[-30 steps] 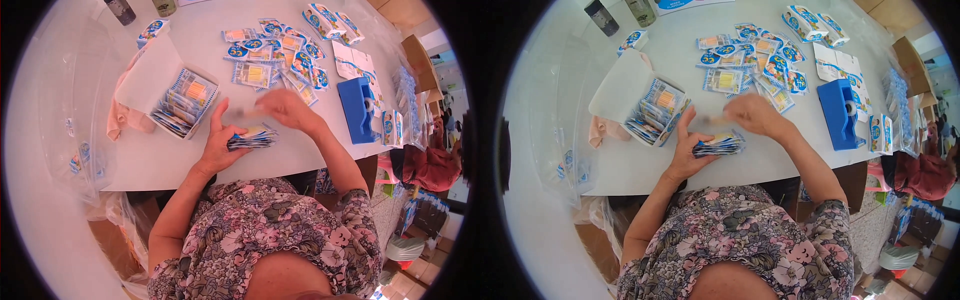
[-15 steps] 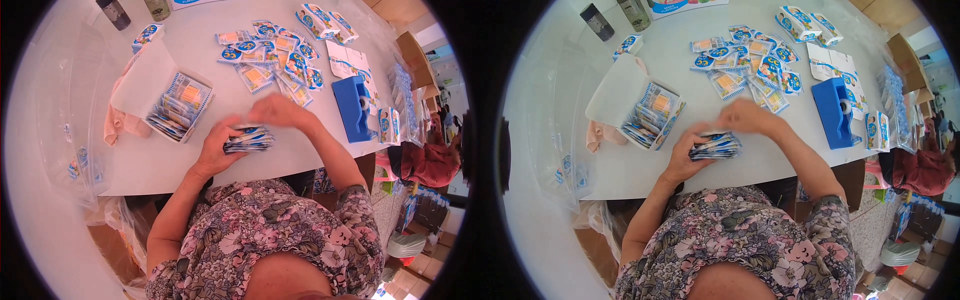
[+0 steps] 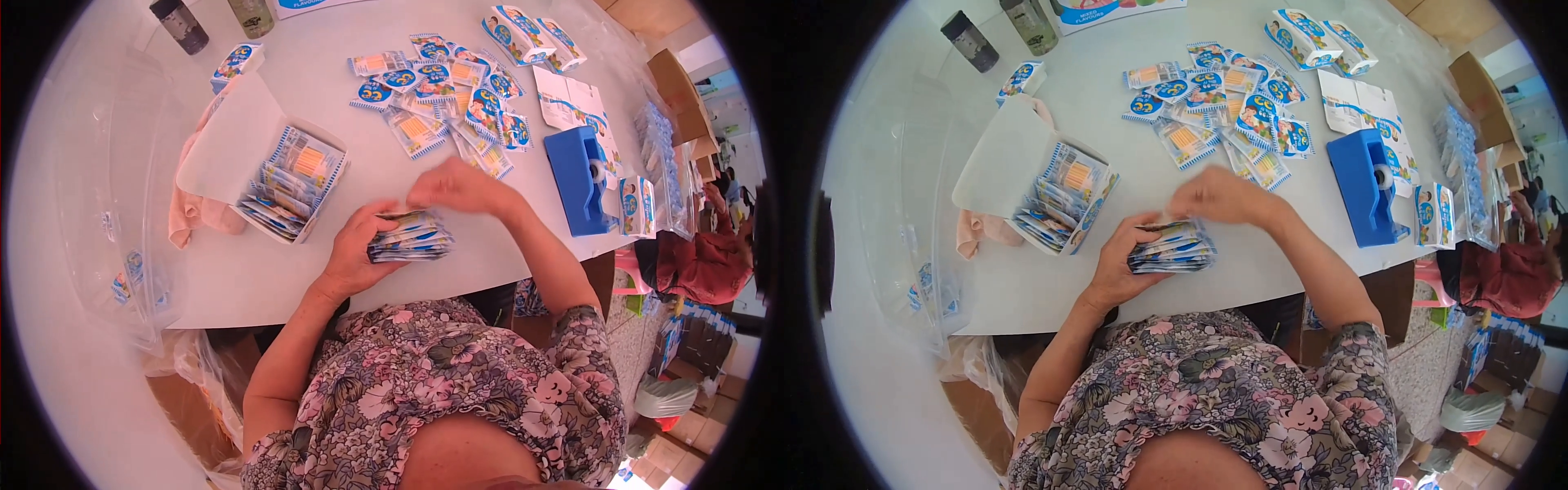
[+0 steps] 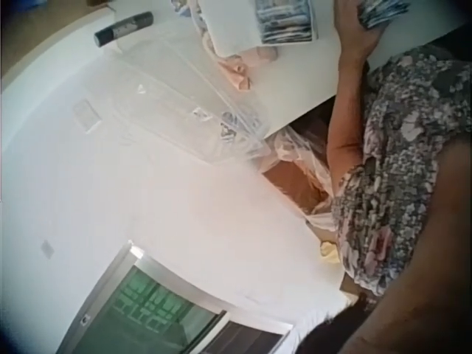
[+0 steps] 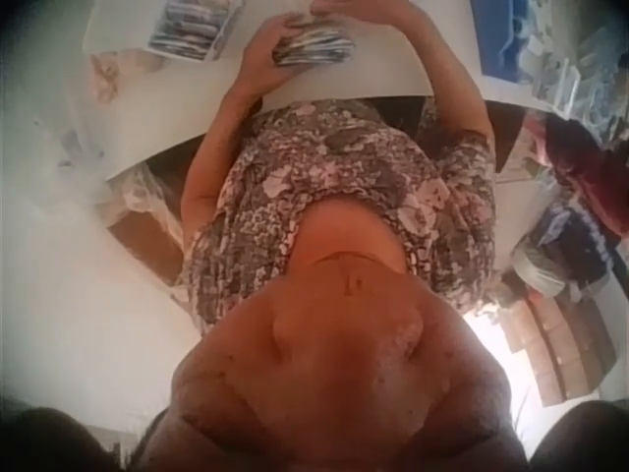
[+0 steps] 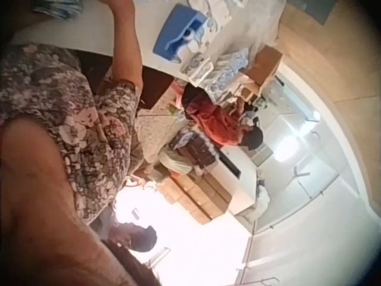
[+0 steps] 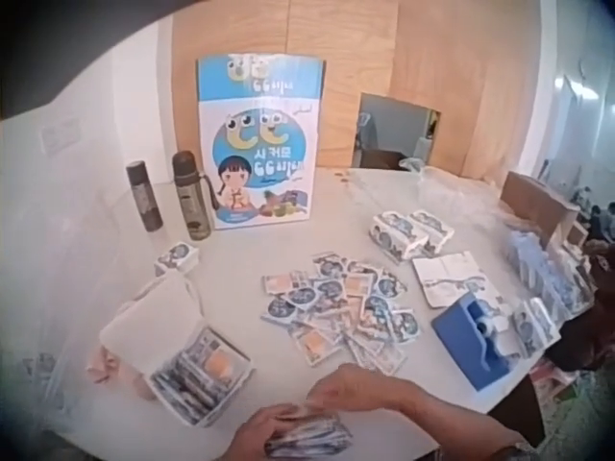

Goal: Sorting and packaging small blue and white packets into cardboard boxes at a workbench.

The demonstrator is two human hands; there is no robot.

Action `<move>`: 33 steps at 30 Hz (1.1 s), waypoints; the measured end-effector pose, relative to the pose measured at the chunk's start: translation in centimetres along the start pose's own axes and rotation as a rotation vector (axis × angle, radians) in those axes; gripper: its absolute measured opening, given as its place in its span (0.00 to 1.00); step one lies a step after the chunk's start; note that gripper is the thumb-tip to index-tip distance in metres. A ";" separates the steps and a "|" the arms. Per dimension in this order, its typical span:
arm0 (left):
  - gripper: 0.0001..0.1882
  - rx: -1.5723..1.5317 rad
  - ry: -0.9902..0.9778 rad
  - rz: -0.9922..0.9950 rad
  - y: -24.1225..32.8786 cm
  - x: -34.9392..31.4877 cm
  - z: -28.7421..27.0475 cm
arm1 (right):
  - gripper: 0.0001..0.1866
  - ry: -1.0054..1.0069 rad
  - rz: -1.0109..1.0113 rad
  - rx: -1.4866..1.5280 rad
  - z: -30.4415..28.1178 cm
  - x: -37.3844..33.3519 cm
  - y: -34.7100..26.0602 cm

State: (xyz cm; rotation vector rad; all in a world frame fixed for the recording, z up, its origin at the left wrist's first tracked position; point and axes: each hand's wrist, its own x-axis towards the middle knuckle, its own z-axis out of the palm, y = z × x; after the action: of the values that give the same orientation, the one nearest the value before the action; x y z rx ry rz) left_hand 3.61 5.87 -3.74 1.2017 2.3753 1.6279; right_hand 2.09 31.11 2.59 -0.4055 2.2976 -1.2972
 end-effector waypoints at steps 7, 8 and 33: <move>0.32 0.040 -0.165 0.044 1.0 0.9 -0.4 | 0.12 0.985 -0.192 -1.050 -7.4 10.8 4.8; 0.32 0.046 -0.165 0.044 0.8 0.7 -0.4 | 0.12 0.837 -0.028 -1.174 -7.5 11.5 4.8; 0.37 -0.231 -0.010 -0.166 0.0 -0.3 0.8 | 0.08 0.684 -0.197 -1.269 -2.5 12.9 4.5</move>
State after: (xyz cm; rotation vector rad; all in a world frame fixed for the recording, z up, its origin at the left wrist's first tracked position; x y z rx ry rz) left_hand 4.20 6.32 -4.20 0.9440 2.1415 1.7760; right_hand -10.28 29.10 -3.41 -0.6355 3.5101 0.2383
